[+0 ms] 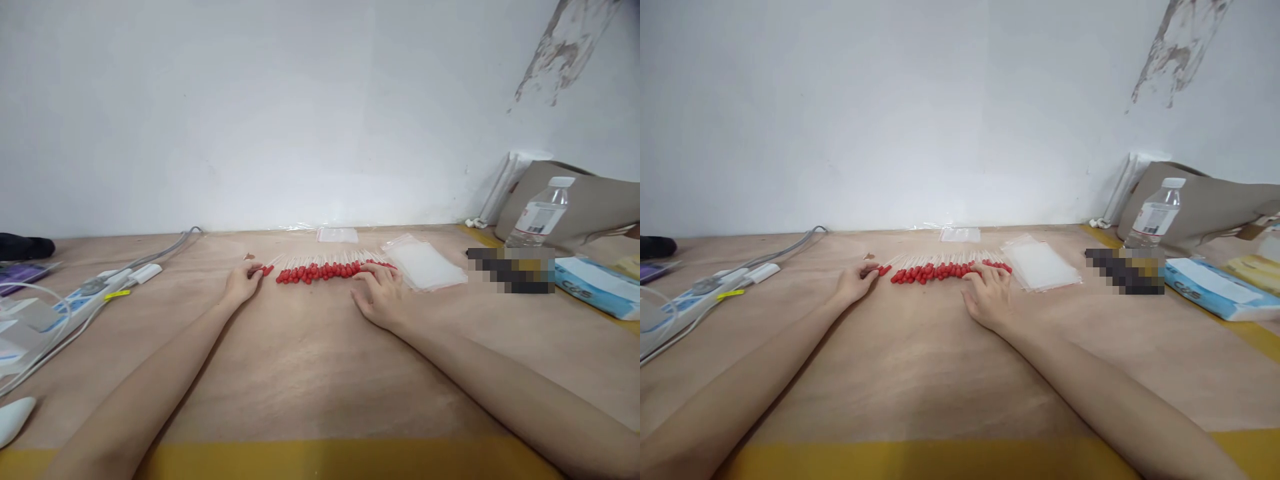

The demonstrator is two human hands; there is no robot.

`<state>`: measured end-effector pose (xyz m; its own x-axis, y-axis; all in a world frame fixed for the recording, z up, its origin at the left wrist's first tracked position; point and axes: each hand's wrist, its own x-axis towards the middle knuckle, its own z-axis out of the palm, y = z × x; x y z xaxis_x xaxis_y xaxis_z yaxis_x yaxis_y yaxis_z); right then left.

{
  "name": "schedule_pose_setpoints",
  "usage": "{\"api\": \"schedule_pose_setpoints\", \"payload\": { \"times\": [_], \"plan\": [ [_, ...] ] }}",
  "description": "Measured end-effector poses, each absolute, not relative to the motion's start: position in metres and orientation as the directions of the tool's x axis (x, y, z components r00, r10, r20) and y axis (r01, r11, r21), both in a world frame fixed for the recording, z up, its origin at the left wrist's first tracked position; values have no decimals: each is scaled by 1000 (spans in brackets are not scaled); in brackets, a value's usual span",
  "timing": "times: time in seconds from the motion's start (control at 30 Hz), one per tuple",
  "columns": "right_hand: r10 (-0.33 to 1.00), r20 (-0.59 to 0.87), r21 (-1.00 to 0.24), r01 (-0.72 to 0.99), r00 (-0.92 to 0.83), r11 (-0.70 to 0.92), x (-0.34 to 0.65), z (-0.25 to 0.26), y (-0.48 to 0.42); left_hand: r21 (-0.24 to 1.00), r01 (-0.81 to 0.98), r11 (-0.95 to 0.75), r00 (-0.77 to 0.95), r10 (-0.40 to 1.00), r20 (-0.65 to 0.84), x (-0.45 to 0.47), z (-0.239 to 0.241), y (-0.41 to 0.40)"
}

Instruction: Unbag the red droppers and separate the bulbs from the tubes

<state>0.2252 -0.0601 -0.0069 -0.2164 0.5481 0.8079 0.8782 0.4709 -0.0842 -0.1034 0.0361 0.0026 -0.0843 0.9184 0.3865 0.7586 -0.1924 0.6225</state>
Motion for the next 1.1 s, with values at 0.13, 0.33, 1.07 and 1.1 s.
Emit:
{"api": "schedule_pose_setpoints", "payload": {
  "times": [0.13, 0.33, 1.07, 1.1],
  "plan": [
    [611, 782, -189, 885, -126, 425, 234, -4, -63, 709, 679, -190, -198, 883, 426, -100, -1, 37],
    [624, 773, -247, 850, -118, 466, 235, -2, -65, 680, 613, -401, -192, 760, 621, -77, 3, 10],
    [614, 588, -127, 690, -526, 713, 205, 0, -63, 138, 490, -861, 639, 462, 615, 6, 7, -48],
    [606, 590, -124, 682, -533, 721, 205, 0, -63, 125, 494, -860, 647, 460, 608, 8, 7, -47]
  ]
}}
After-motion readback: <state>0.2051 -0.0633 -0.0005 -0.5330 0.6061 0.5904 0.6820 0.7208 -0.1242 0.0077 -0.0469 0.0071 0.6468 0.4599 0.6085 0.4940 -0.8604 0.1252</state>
